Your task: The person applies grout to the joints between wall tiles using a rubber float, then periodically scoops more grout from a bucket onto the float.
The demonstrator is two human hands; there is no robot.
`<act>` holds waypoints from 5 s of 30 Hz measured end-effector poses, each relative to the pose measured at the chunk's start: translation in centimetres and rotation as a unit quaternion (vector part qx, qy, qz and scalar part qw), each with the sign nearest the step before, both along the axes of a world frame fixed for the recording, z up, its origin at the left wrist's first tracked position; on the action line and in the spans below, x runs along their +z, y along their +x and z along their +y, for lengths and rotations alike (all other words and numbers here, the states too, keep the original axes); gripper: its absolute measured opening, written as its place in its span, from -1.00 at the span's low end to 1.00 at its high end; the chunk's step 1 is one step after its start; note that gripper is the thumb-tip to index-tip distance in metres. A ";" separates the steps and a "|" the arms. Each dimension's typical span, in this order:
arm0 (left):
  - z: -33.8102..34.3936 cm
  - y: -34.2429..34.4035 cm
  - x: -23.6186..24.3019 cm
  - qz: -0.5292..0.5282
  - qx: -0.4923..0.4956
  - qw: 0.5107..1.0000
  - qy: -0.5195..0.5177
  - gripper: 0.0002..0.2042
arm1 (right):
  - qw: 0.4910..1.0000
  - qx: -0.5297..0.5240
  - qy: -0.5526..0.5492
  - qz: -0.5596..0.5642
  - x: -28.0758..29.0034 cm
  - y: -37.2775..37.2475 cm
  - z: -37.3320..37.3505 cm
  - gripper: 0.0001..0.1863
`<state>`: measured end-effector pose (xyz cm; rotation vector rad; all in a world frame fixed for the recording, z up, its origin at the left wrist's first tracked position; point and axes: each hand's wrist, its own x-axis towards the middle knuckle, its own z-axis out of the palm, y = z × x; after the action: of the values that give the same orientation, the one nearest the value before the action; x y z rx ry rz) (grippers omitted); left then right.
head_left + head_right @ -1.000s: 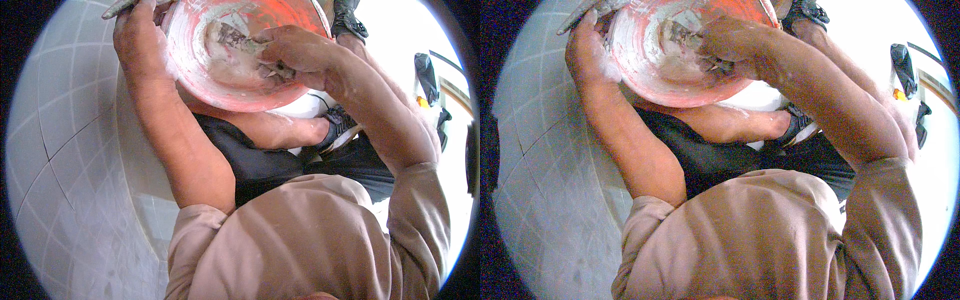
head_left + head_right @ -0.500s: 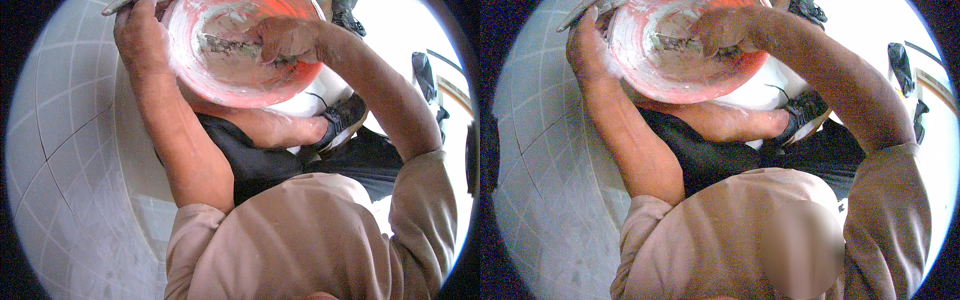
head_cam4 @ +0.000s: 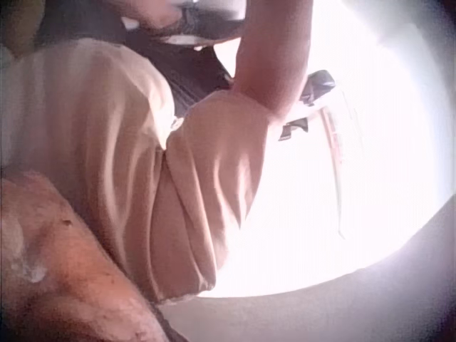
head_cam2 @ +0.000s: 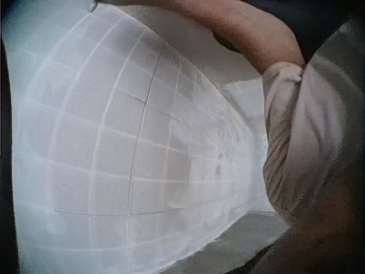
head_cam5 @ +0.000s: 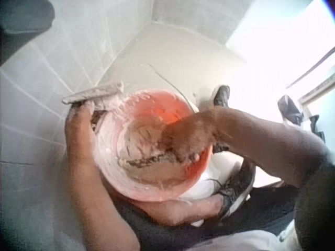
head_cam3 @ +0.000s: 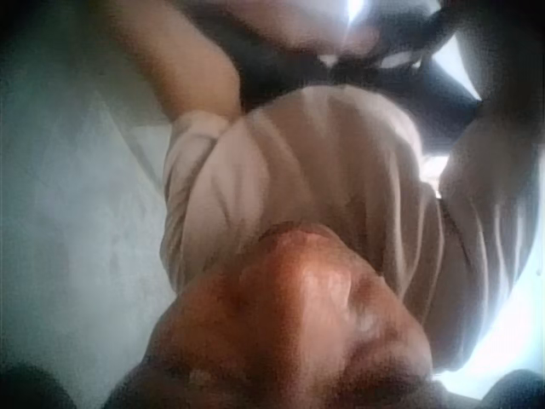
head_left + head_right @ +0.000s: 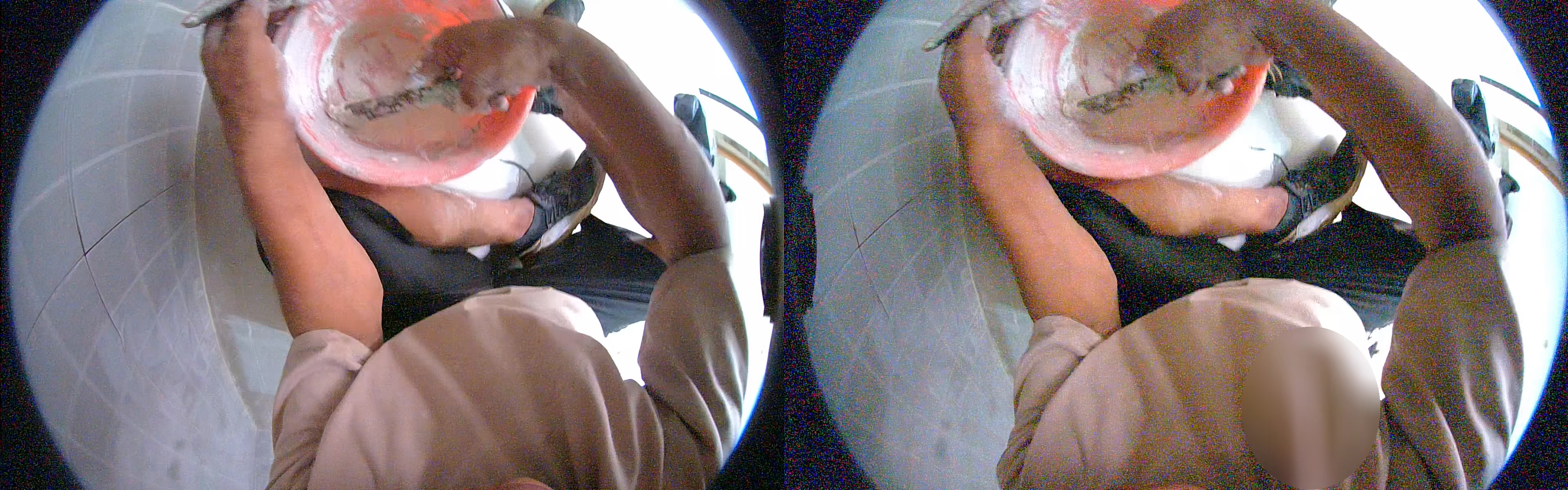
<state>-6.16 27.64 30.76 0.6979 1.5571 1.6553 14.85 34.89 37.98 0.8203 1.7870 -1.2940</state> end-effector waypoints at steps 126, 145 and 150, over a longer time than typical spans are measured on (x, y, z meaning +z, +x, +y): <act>-42.9 4.0 -20.3 0.098 0.121 0.142 -0.978 -0.85 | 0.676 -0.495 -0.036 0.545 -12.5 -21.7 -11.6 -0.73; -46.1 9.8 -19.0 -0.072 -0.302 -0.153 -0.938 -0.69 | 0.823 -0.464 -0.151 0.291 -8.3 -14.0 -15.5 -0.61; -41.2 8.9 -16.4 -0.057 -0.343 -0.068 -0.935 -0.65 | 0.759 -0.520 -0.154 0.359 -13.2 -15.1 -13.8 -0.76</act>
<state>2.77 -13.61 14.40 -0.4769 1.0910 -1.7623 -0.28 21.11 24.79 1.3047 1.5049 -2.8690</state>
